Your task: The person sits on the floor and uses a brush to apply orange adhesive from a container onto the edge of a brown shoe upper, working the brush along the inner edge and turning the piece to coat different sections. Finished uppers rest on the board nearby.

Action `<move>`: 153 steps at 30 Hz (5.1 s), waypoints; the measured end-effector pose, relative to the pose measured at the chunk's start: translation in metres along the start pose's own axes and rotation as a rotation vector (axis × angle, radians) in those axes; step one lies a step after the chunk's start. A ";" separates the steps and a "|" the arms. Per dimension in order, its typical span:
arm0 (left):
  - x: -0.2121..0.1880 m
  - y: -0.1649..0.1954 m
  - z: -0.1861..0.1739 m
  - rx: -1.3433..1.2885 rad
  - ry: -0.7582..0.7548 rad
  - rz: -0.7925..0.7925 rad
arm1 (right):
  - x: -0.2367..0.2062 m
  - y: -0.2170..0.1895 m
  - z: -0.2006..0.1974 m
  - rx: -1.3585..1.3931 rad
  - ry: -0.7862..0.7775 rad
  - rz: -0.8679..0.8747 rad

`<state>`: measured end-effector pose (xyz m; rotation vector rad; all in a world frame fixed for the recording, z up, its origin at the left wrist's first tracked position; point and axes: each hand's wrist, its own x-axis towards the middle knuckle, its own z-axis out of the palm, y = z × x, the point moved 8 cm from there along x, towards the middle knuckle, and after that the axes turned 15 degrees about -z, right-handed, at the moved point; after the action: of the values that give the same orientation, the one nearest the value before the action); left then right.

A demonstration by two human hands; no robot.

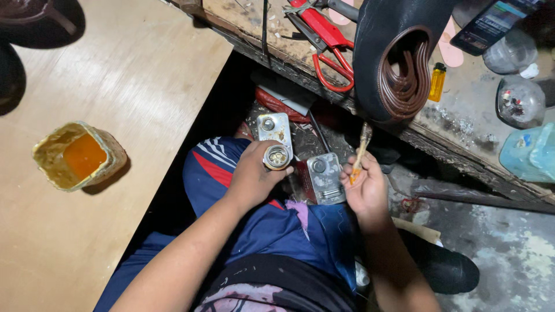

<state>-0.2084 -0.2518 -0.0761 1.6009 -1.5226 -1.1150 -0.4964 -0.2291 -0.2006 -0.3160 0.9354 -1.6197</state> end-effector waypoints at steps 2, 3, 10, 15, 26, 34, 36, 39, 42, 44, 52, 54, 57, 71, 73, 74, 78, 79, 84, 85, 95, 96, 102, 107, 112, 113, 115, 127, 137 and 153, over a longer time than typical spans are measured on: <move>0.000 -0.007 -0.003 -0.010 0.004 -0.012 | 0.008 -0.002 -0.022 -0.007 0.061 -0.019; 0.000 -0.010 -0.005 -0.018 0.008 -0.018 | 0.010 -0.003 -0.033 -0.011 0.093 -0.027; 0.000 -0.019 -0.005 -0.041 -0.008 -0.074 | 0.028 -0.002 -0.037 0.021 0.274 -0.217; -0.006 -0.013 -0.004 0.000 -0.014 -0.020 | 0.031 0.039 0.010 -0.175 0.167 -0.128; -0.012 -0.006 -0.007 0.010 -0.034 0.058 | 0.019 -0.055 -0.104 -0.021 0.178 -0.062; -0.013 -0.008 -0.003 0.023 -0.040 0.023 | 0.030 -0.071 -0.103 0.125 0.473 -0.351; -0.013 -0.006 -0.003 0.019 -0.032 0.036 | 0.040 -0.045 -0.068 0.040 0.476 -0.325; -0.012 -0.004 -0.003 0.020 -0.030 0.067 | 0.023 0.012 -0.019 -0.312 0.184 -0.087; -0.010 -0.006 -0.005 0.020 -0.020 0.061 | 0.009 0.029 -0.004 -0.379 -0.055 0.106; -0.009 -0.008 -0.006 0.010 -0.022 0.042 | 0.016 0.011 -0.014 -0.254 -0.062 0.112; -0.013 -0.010 -0.011 -0.019 -0.035 0.030 | 0.008 -0.052 -0.102 -0.039 0.400 -0.225; -0.013 -0.009 -0.012 0.012 -0.019 0.042 | 0.007 -0.054 -0.093 -0.152 0.436 -0.332; -0.015 -0.008 -0.013 -0.019 -0.029 0.050 | 0.016 -0.045 -0.052 -0.362 0.398 -0.434; -0.016 -0.008 -0.016 -0.023 -0.020 0.060 | 0.036 -0.009 -0.022 -0.494 0.286 -0.266; -0.018 -0.009 -0.018 -0.034 -0.026 0.057 | 0.023 0.019 -0.034 -0.143 0.570 0.017; -0.021 -0.008 -0.018 -0.019 -0.030 0.066 | 0.022 0.017 -0.032 -0.232 0.512 0.007; -0.019 -0.007 -0.026 -0.007 -0.004 0.057 | 0.010 0.004 -0.004 -0.466 0.324 0.013; -0.017 -0.008 -0.026 -0.022 -0.005 0.043 | 0.005 0.003 0.001 -0.499 0.308 0.023; -0.016 -0.008 -0.023 -0.006 -0.010 0.065 | 0.007 -0.018 0.017 -0.583 0.224 -0.431; -0.017 -0.008 -0.020 0.002 -0.017 0.055 | 0.011 -0.013 0.005 -0.535 0.304 -0.357; -0.021 -0.003 -0.025 -0.012 -0.006 0.103 | 0.020 0.005 -0.009 -0.356 0.278 0.089; -0.020 -0.002 -0.025 -0.020 0.007 0.116 | 0.018 -0.008 -0.006 -0.369 0.294 -0.021; -0.022 -0.010 -0.021 -0.006 0.010 0.101 | 0.011 -0.038 0.004 -0.338 0.344 -0.451; -0.023 -0.008 -0.020 -0.016 -0.011 0.096 | 0.020 -0.007 -0.007 -0.329 0.387 -0.340; -0.022 -0.008 -0.022 0.005 -0.018 0.078 | 0.029 0.000 -0.009 -0.438 0.330 -0.207; -0.022 -0.008 -0.023 0.000 -0.018 0.069 | 0.030 -0.001 -0.004 -0.549 0.262 -0.186; -0.021 -0.007 -0.024 -0.006 -0.007 0.074 | 0.030 0.000 0.002 -0.755 0.111 -0.161; -0.019 -0.003 -0.017 -0.003 -0.024 0.119 | 0.013 -0.048 -0.027 -0.629 0.356 -0.536; -0.020 -0.003 -0.012 0.015 -0.051 0.119 | 0.011 -0.086 -0.071 -0.471 0.576 -0.630; -0.019 0.003 -0.010 0.000 -0.062 0.112 | -0.007 -0.119 -0.087 -0.579 0.528 -0.735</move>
<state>-0.1997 -0.2345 -0.0667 1.4740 -1.6317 -1.1109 -0.6349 -0.1878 -0.1691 -0.7093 1.8550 -2.1147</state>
